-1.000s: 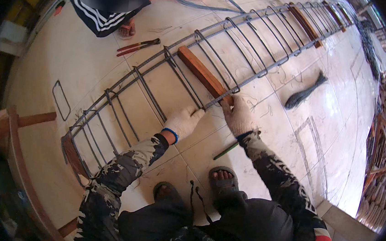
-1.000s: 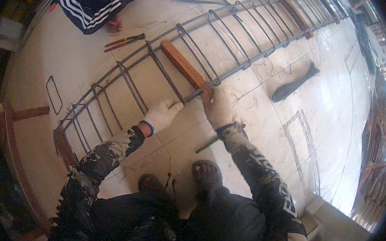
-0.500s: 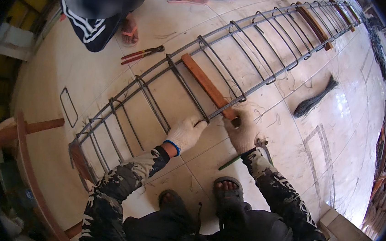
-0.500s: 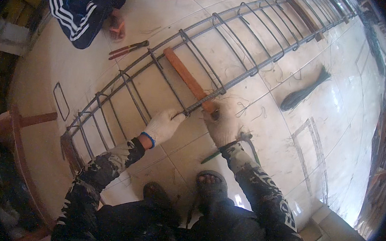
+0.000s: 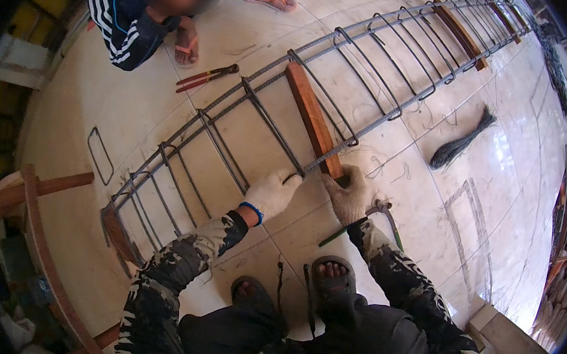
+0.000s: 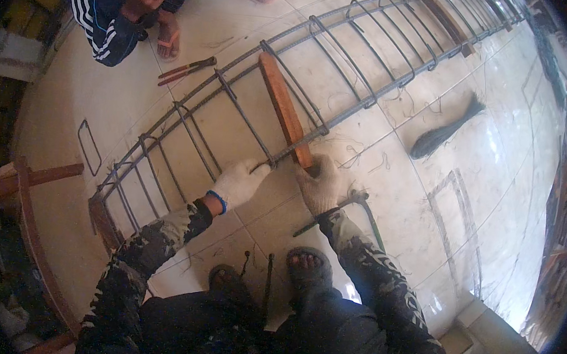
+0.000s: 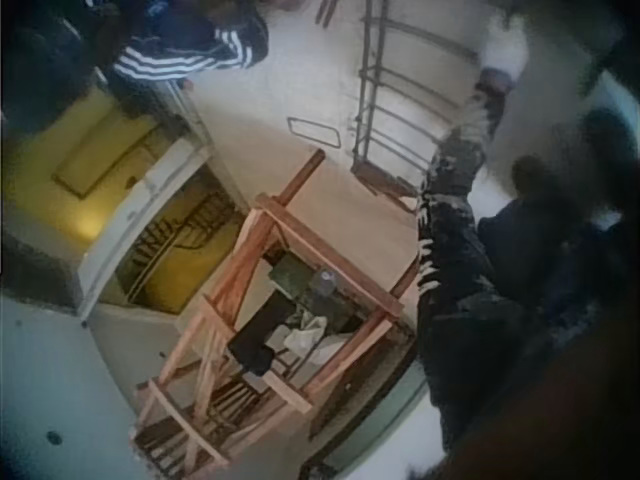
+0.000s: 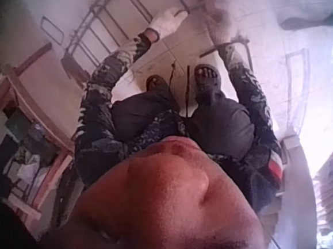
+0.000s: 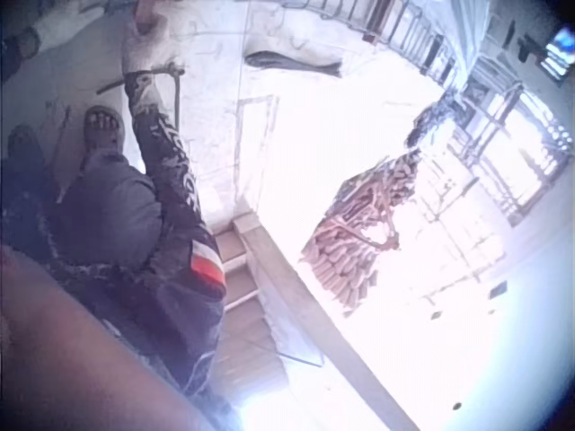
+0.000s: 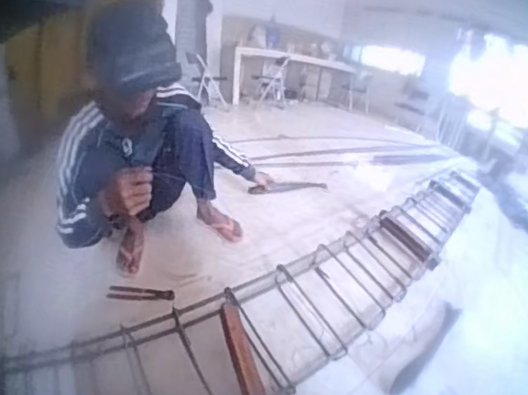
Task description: The person sits on the floor and uses pliers to twist and secure wire ties around a metal frame structure. They repeatedly pick up wire ties, wrap them around frame intersections, and tighten them with pliers. A second person works nearby on the same frame.
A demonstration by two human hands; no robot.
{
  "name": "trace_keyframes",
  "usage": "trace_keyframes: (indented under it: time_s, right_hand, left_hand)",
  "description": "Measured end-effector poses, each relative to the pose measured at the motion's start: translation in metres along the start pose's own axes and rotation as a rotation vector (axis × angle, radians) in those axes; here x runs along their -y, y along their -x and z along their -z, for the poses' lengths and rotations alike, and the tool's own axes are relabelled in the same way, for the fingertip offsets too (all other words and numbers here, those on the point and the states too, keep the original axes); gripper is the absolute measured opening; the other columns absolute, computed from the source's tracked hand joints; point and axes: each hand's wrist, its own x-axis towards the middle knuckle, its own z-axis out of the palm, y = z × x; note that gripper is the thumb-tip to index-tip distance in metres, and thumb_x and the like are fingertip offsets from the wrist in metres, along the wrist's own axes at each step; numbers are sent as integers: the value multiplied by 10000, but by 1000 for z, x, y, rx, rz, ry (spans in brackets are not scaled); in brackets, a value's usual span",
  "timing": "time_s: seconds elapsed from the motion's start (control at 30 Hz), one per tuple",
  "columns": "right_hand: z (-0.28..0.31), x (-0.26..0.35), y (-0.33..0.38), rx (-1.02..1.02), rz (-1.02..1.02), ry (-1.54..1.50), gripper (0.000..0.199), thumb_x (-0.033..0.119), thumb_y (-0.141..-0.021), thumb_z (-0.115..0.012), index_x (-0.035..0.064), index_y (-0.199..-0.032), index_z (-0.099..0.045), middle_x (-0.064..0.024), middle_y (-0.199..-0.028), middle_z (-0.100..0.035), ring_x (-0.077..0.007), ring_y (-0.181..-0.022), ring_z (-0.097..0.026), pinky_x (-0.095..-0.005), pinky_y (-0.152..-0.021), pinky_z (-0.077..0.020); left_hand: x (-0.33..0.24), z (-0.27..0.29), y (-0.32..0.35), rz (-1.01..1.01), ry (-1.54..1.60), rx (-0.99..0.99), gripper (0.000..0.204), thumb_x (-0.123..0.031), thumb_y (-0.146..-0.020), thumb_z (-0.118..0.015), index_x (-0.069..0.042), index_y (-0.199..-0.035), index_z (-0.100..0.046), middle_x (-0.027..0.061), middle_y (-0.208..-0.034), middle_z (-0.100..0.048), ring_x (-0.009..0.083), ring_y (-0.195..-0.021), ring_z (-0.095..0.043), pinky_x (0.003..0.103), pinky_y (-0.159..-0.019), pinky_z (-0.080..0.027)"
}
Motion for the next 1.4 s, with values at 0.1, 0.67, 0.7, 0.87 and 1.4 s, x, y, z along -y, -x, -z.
trace_keyframes:
  time_s: [0.1, 0.67, 0.7, 0.87, 1.4]
  right_hand:
    - [-2, 8, -5, -3, -18, -31, 416, 222, -872, -878, 2, -1153, -665, -166, -992, -733, -256, -887, -722, -382, -795, -576]
    - [-18, -18, 4, -178, 300, -90, 401, 129, -827, -859, 56, -1177, -675, -152, -1140, -731, -289, -972, -744, -414, -845, -589]
    - [-15, -18, 3, -139, 218, -109, 405, 126, -830, -854, 59, -1185, -671, -150, -1142, -731, -291, -981, -745, -411, -844, -589]
    - [-15, 10, 3, -25, 91, -126, 421, 111, -840, -839, 72, -1217, -656, -140, -1154, -727, -295, -1011, -743, -401, -856, -587]
    - [-14, -6, -2, 27, 164, -110, 455, 125, -825, -835, 47, -1228, -637, -196, -1142, -700, -399, -1043, -694, -472, -875, -554]
  left_hand:
    - [-2, 2, -2, 48, -35, 18, 537, -516, -1037, -557, -24, -1169, -727, 272, -1002, -735, 450, -978, -712, 521, -856, -542]
    - [5, 18, -34, 94, 579, 9, 749, -626, -1031, -600, -46, -1505, -574, 123, -1438, -639, 264, -1297, -592, 417, -1080, -468]
    - [4, 17, -47, 66, 705, 31, 818, -659, -1001, -621, -42, -1531, -541, 139, -1502, -577, 282, -1360, -529, 417, -1114, -440]
    - [27, 17, -98, -40, 1116, 34, 888, -660, -960, -687, -61, -1587, -491, 156, -1631, -441, 264, -1488, -370, 402, -1239, -286]
    - [20, -15, -119, -63, 1422, -73, 785, -527, -933, -794, -67, -1522, -556, 104, -1509, -555, 259, -1377, -495, 416, -1182, -366]
